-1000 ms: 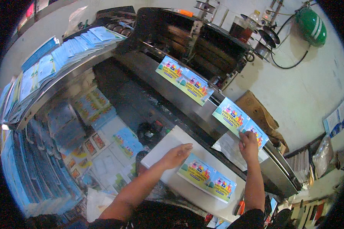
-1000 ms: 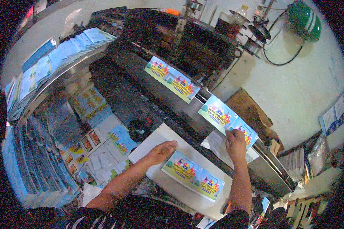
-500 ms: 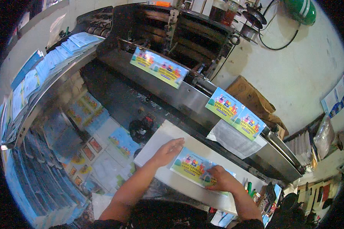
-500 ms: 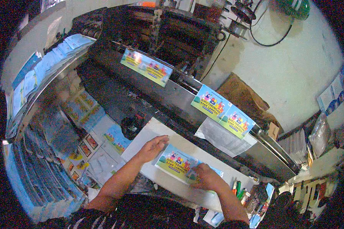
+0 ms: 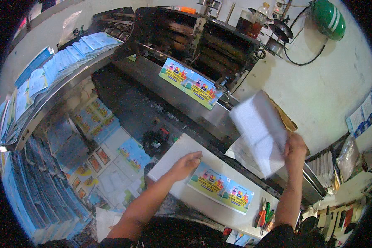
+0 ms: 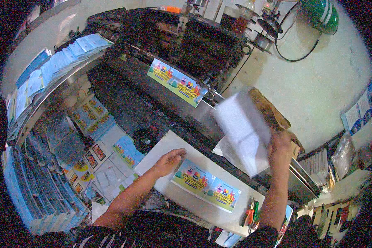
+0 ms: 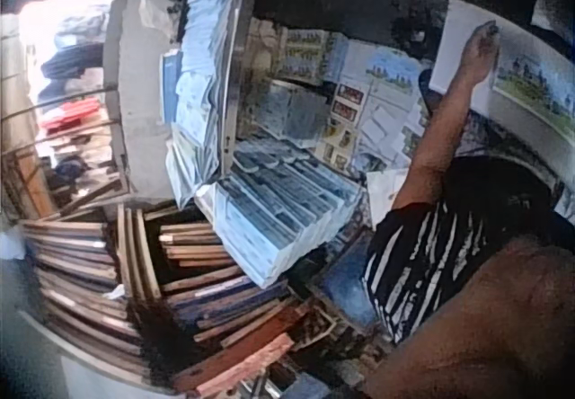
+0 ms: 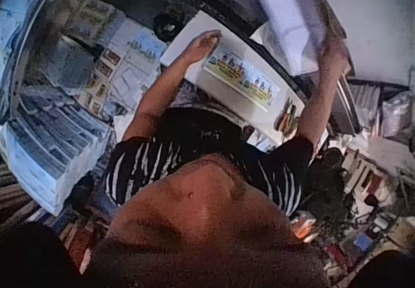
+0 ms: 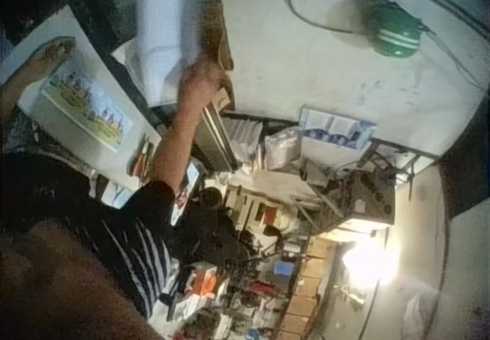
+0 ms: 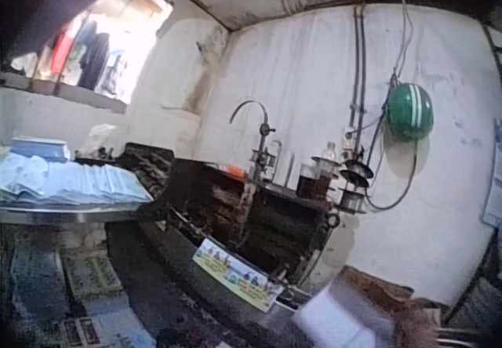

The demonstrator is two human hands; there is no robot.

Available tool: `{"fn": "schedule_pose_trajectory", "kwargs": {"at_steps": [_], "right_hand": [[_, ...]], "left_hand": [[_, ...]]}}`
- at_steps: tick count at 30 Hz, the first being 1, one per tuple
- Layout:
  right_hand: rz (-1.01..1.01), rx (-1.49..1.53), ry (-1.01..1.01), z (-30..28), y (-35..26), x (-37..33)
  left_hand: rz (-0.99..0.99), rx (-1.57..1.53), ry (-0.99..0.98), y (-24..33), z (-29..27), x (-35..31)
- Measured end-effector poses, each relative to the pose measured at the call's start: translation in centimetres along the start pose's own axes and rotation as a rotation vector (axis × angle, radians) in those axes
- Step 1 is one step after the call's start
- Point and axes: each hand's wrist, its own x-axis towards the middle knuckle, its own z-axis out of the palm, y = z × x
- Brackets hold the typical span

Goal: The person organizes and stacks brochures by picking them up from a pile and placing them onto a stack on a table.

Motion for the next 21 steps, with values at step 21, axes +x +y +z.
{"fn": "schedule_pose_trajectory", "kwargs": {"at_steps": [21], "right_hand": [[-0.167, 0.651, -1.104, 5.3, -9.7, -13.8]], "left_hand": [[-0.013, 0.118, -0.013, 0.0, 0.2, 0.3]]}}
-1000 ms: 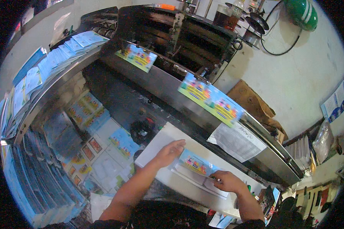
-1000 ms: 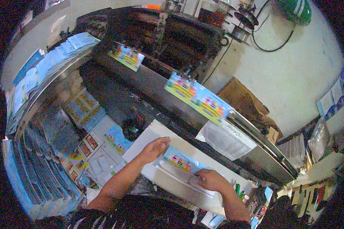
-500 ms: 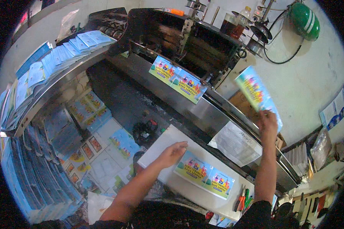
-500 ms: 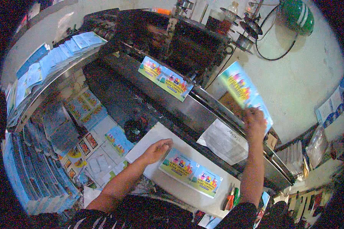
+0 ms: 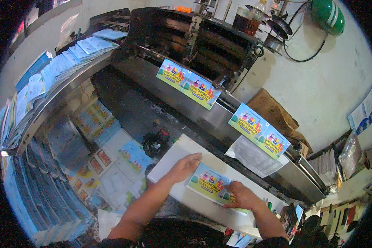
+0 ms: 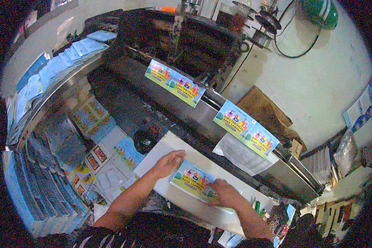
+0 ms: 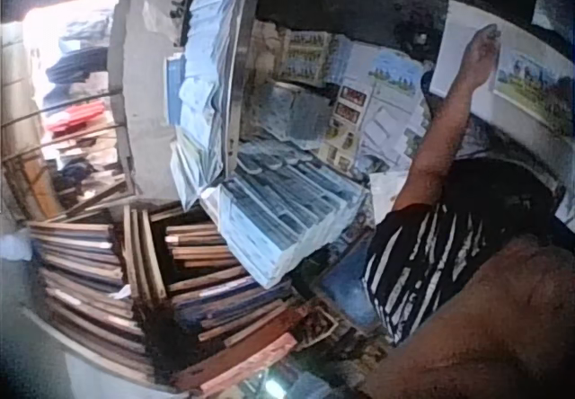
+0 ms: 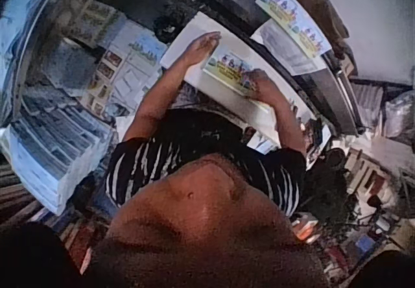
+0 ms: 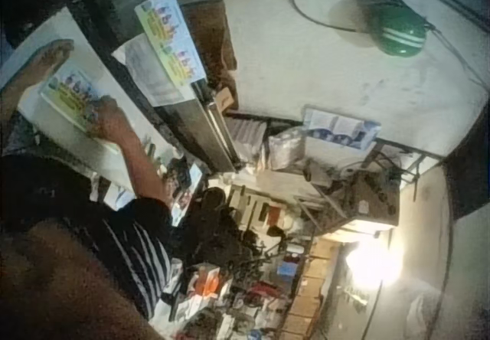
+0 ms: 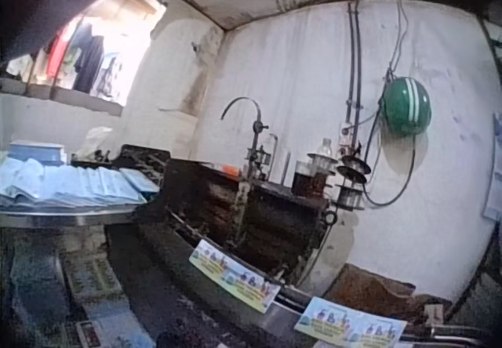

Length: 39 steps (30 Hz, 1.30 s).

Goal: The person organizes and stacks brochures by picking them up from a pile and placing them onto a stack on a table.

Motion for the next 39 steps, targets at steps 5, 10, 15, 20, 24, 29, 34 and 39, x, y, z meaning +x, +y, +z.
{"fn": "schedule_pose_trajectory", "kwargs": {"at_steps": [5, 10, 15, 20, 24, 29, 34, 39], "right_hand": [[0.074, 0.09, 0.042, 1.0, -1.0, -0.2], [0.054, 0.197, 0.077, 0.2, 0.6, -0.9], [0.135, -0.002, 0.278, -7.3, 2.5, -1.1], [0.162, -0.51, 1.032, -18.5, 2.4, -1.0], [0.146, -0.66, 1.109, -21.7, 2.7, 3.5], [0.058, -0.503, 0.93, -14.9, 9.2, 8.1], [0.036, -0.344, 0.721, -10.6, 8.4, 6.0], [0.066, -0.026, 0.215, -3.7, 3.3, 1.9]], "left_hand": [[0.002, -0.08, -0.012, 1.0, 0.4, 0.1], [-0.009, -0.109, -0.001, -0.1, 0.0, 0.0], [0.001, -0.074, 0.019, 0.0, 0.0, 0.1], [0.046, -0.075, 0.03, 0.5, 0.1, 0.3], [0.018, -0.014, 0.033, 0.9, 0.1, 0.4], [0.017, 0.034, 0.023, -0.5, 0.3, 1.3], [0.018, 0.006, 0.011, 0.4, 0.3, 1.0], [-0.023, -0.08, 0.014, -0.1, 0.2, 1.1]]}}
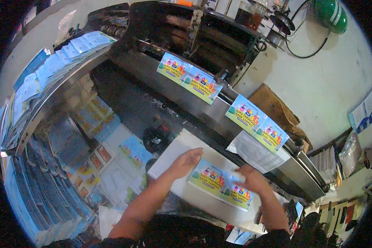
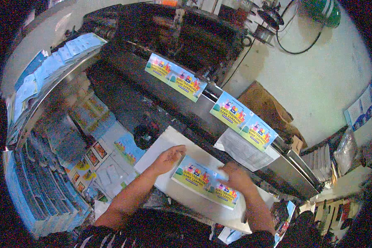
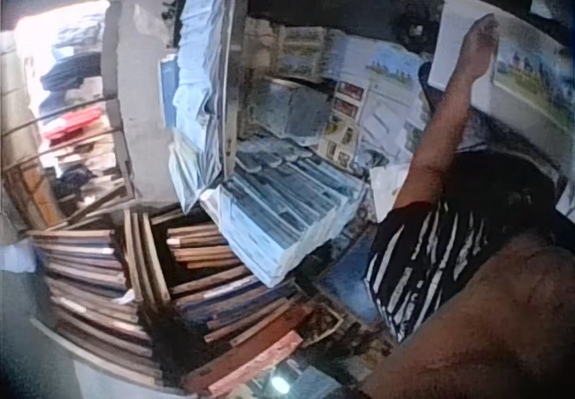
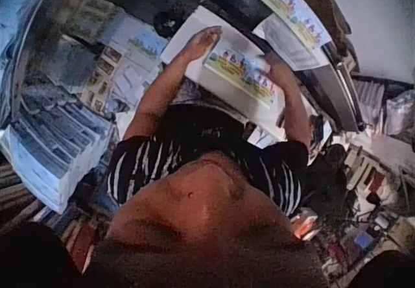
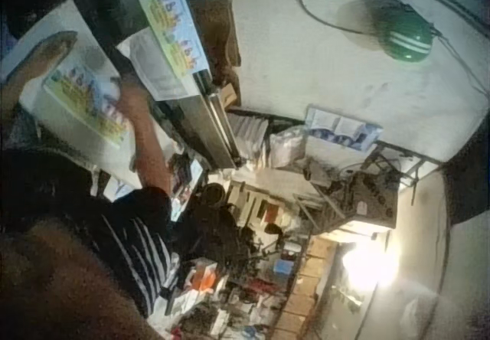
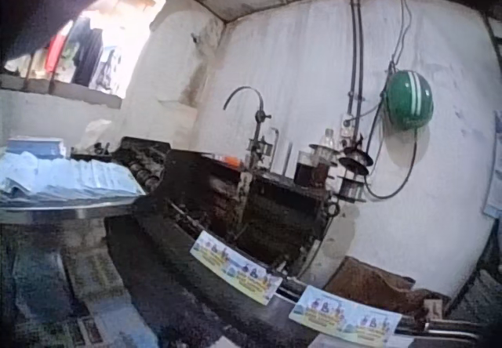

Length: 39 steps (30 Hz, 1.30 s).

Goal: The person organizes and stacks brochures by picking them up from a pile and placing them onto a stack on a table.

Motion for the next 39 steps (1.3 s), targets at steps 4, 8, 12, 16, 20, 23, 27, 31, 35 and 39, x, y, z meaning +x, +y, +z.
{"fn": "schedule_pose_trajectory", "kwargs": {"at_steps": [4, 8, 12, 16, 20, 23, 27, 31, 35, 39], "right_hand": [[-0.005, 0.069, -0.199, 3.4, -3.6, -2.9], [0.061, 0.042, -0.198, 3.7, -3.8, -3.0], [0.02, 0.093, -0.214, 2.6, -2.4, -3.0], [0.026, 0.272, -0.116, -1.5, 0.8, -2.9], [0.114, 0.063, 0.317, -9.9, 2.3, -1.3], [0.181, -0.433, 0.796, -16.1, 1.2, 0.5], [0.071, -0.551, 0.939, -17.9, 2.3, 4.9], [0.078, -0.517, 0.763, -12.3, 7.3, 7.5], [0.046, -0.393, 0.7, -7.2, 7.1, 6.4], [0.057, -0.146, 0.46, -3.5, 5.9, 2.9]], "left_hand": [[0.001, 0.057, -0.037, 0.5, 0.2, 0.3], [-0.046, -0.007, -0.003, 1.1, 0.5, 0.3], [-0.001, 0.032, -0.027, 0.8, -0.1, 0.5], [0.015, -0.039, -0.032, -0.1, 0.2, 1.0], [-0.037, 0.053, -0.016, 0.8, 0.4, 1.2], [-0.025, 0.041, 0.005, 0.0, -0.2, 1.2], [-0.048, 0.044, 0.034, 0.0, -0.2, 1.1], [-0.021, 0.057, 0.019, 0.1, 0.5, 1.9], [-0.052, 0.021, -0.002, 1.3, 0.7, 1.4], [-0.001, -0.022, -0.015, -0.2, -0.1, 1.6]]}}
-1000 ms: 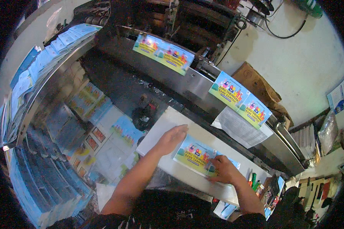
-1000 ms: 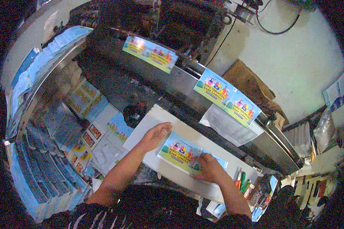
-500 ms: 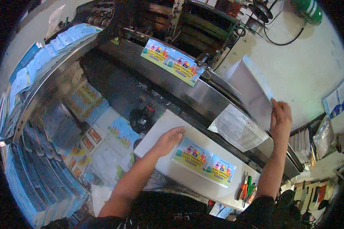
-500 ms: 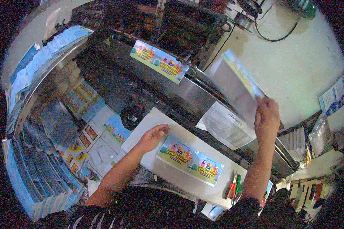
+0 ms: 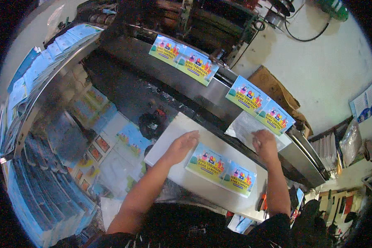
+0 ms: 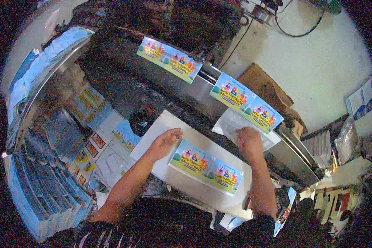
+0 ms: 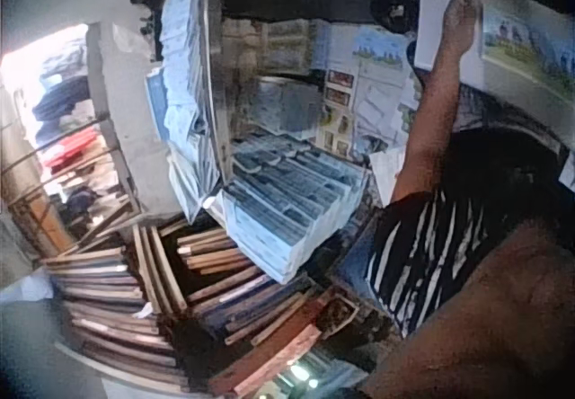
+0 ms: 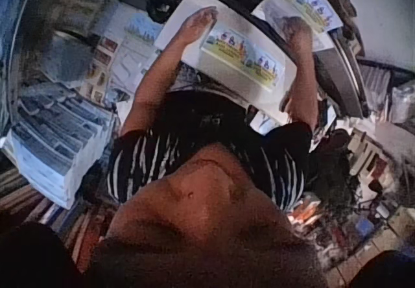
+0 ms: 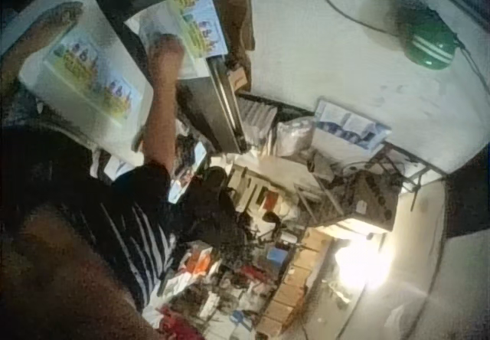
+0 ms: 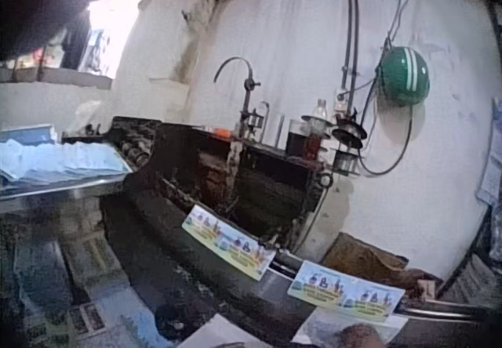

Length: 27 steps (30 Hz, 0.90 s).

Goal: The person organizes and stacks brochures by picking them up from a pile and placing them onto a stack on a table.

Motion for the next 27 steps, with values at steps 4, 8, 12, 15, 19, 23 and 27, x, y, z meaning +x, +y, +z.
{"fn": "schedule_pose_trajectory", "kwargs": {"at_steps": [4, 8, 12, 15, 19, 23, 27], "right_hand": [[-0.02, 0.183, -0.463, 1.3, -4.9, -5.8], [-0.004, 0.172, -0.607, 1.5, -8.4, -8.1], [0.009, 0.206, -0.58, 1.8, -7.7, -8.2], [-0.033, 0.378, -0.544, 0.8, -6.0, -7.9], [0.05, 0.281, -0.431, -1.9, -2.8, -5.4], [0.181, 0.043, -0.057, -8.7, -1.0, 1.0], [0.182, -0.27, 0.394, -13.0, -1.3, 6.5]], "left_hand": [[-0.021, -0.074, 0.002, 0.6, 0.4, 0.2], [-0.013, -0.046, -0.007, 0.5, 0.4, 0.5], [-0.019, -0.047, -0.013, 0.7, 0.4, 0.6], [-0.045, 0.003, 0.0, 1.4, 0.7, 0.7], [-0.046, -0.064, 0.005, 0.8, 0.6, 0.9], [-0.064, -0.052, 0.025, 1.0, 0.5, 1.2], [-0.066, -0.012, 0.033, 1.5, 0.5, 1.6]]}}
